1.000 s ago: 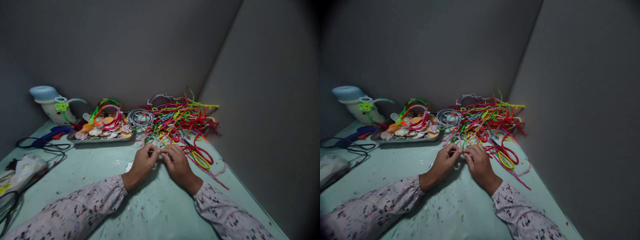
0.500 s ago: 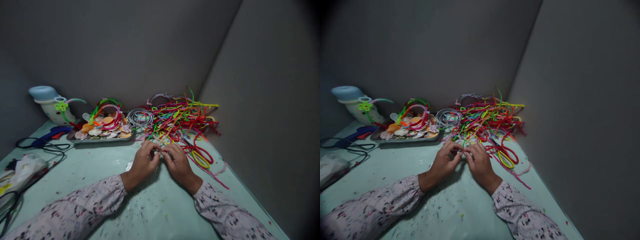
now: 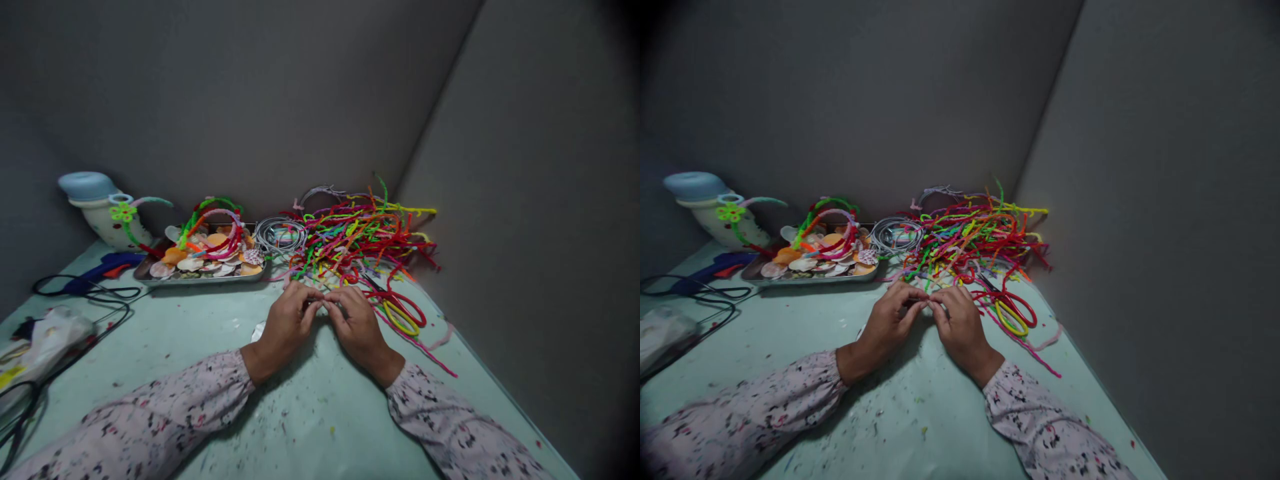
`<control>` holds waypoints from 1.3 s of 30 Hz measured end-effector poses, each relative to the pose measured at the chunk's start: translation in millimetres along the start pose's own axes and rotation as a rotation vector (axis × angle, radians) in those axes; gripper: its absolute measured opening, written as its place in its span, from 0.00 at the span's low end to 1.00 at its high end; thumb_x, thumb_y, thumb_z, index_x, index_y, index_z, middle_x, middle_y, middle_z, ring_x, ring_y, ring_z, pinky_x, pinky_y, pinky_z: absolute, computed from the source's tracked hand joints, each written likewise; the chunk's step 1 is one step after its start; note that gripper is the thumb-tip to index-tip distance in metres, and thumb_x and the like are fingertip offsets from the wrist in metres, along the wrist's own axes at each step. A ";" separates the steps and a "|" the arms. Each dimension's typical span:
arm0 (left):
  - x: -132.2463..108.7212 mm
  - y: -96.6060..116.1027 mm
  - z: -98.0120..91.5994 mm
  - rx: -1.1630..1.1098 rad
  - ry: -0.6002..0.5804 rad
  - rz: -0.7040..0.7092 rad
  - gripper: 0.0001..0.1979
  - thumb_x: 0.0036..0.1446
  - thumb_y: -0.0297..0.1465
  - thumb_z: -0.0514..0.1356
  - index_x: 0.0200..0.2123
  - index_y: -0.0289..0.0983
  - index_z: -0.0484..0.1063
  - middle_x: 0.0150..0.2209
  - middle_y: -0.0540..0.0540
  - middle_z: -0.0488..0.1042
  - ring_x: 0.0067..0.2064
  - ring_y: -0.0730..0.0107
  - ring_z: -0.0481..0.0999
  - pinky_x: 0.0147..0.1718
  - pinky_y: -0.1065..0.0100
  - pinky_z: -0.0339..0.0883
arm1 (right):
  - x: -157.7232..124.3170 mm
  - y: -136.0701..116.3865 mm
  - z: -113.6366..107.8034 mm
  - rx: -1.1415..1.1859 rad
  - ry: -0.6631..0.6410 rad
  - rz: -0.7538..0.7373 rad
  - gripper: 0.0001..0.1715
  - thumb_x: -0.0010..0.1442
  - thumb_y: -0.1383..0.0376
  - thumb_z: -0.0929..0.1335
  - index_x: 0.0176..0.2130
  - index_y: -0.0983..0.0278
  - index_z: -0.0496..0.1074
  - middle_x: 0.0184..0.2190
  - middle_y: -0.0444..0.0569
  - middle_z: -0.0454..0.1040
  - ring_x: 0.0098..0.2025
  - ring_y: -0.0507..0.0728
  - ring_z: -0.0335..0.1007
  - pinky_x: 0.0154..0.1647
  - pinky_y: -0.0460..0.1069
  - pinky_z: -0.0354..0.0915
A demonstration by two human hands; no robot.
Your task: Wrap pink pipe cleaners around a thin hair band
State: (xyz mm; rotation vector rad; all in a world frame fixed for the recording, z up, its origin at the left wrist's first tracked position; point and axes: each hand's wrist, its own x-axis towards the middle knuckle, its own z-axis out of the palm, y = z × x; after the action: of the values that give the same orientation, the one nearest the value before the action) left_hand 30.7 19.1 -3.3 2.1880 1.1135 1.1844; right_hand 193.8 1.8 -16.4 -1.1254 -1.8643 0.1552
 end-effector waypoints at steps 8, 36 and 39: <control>0.0 1.1 -0.5 0.030 -0.005 -0.012 0.05 0.61 0.28 0.56 0.37 0.37 0.71 0.36 0.46 0.71 0.40 0.67 0.70 0.40 0.65 0.65 | -0.3 0.0 0.0 -0.005 -0.002 -0.005 0.06 0.64 0.67 0.64 0.39 0.61 0.71 0.37 0.50 0.74 0.42 0.59 0.66 0.44 0.55 0.64; 0.3 -2.3 -1.7 0.112 -0.020 -0.011 0.05 0.61 0.30 0.56 0.36 0.36 0.70 0.34 0.46 0.70 0.38 0.67 0.70 0.37 0.66 0.63 | 1.5 -1.2 -1.0 0.002 -0.006 -0.003 0.06 0.64 0.68 0.64 0.38 0.62 0.71 0.36 0.49 0.74 0.41 0.58 0.66 0.44 0.54 0.62; 0.7 -0.8 -2.6 0.133 -0.043 -0.018 0.06 0.62 0.31 0.55 0.36 0.36 0.70 0.34 0.46 0.70 0.38 0.67 0.70 0.36 0.67 0.63 | 1.0 -0.9 -0.9 -0.003 -0.010 -0.006 0.06 0.64 0.68 0.64 0.38 0.62 0.71 0.36 0.49 0.74 0.41 0.58 0.66 0.45 0.54 0.62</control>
State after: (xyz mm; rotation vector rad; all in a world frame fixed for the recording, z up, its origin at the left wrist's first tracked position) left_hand 28.5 20.1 -2.0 2.2860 1.2234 1.0780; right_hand 193.8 1.7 -14.8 -1.1227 -1.8769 0.1552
